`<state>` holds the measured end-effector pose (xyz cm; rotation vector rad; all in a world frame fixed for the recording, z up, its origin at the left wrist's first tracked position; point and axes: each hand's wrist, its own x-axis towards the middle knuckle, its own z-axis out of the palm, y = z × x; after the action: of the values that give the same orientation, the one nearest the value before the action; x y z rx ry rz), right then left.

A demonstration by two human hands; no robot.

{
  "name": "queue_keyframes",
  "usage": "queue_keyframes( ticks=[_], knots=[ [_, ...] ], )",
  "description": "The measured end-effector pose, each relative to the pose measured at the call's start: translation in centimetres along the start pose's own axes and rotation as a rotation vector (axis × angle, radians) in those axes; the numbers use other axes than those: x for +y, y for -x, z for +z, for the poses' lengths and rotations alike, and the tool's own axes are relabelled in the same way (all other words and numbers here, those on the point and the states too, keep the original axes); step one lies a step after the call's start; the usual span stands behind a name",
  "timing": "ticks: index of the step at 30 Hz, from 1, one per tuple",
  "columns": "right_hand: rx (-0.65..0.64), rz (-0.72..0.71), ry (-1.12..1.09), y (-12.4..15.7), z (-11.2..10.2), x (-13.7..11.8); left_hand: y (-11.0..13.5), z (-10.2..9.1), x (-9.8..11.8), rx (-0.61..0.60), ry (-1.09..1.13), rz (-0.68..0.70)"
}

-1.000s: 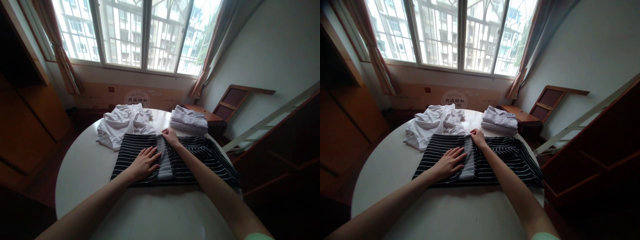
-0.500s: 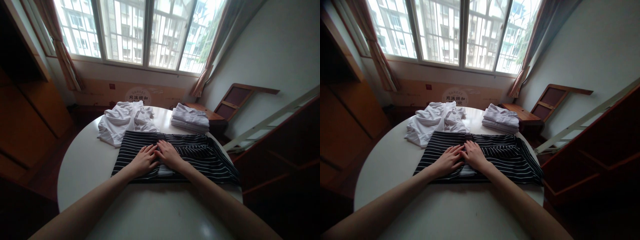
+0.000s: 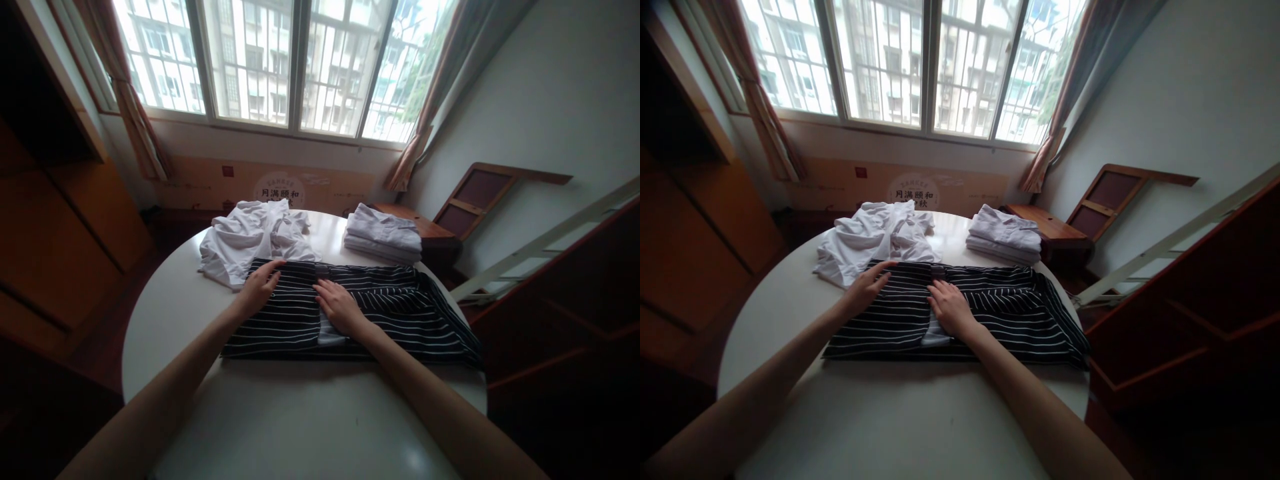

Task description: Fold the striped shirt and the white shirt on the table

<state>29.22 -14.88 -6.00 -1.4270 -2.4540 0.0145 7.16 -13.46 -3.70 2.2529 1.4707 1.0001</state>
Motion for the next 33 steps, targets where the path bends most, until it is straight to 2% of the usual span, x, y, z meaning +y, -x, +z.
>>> queue_keyframes(
  ticks=[3, 5, 8, 19, 24, 27, 33],
  knots=[
    [-0.014, -0.006, 0.013, 0.0, 0.0, 0.1, 0.1, 0.3, -1.7, 0.049, -0.308, -0.092],
    [-0.021, -0.007, 0.020, 0.0, 0.0, 0.1, 0.5, 1.2, -2.3, 0.001, -0.469, -0.141],
    [-0.035, -0.011, 0.034, 0.1, -0.1, 0.1, 1.0, 2.3, -2.4, -0.096, -0.566, -0.180],
    [-0.015, 0.005, 0.050, 0.4, -0.6, -0.2, 1.0, 2.2, -1.7, -0.105, -0.583, -0.120],
    [0.028, 0.087, 0.044, 0.6, -0.4, -0.2, 1.0, 2.0, -1.3, -0.129, -0.571, -0.140],
    [0.057, 0.140, 0.050, 0.6, -0.3, -0.2, 1.0, 2.0, -1.3, -0.120, -0.574, -0.142],
    [0.037, 0.154, 0.086, 0.7, -0.5, -0.3, 1.1, 2.0, -1.0, -0.055, -0.602, -0.150]
  ],
)
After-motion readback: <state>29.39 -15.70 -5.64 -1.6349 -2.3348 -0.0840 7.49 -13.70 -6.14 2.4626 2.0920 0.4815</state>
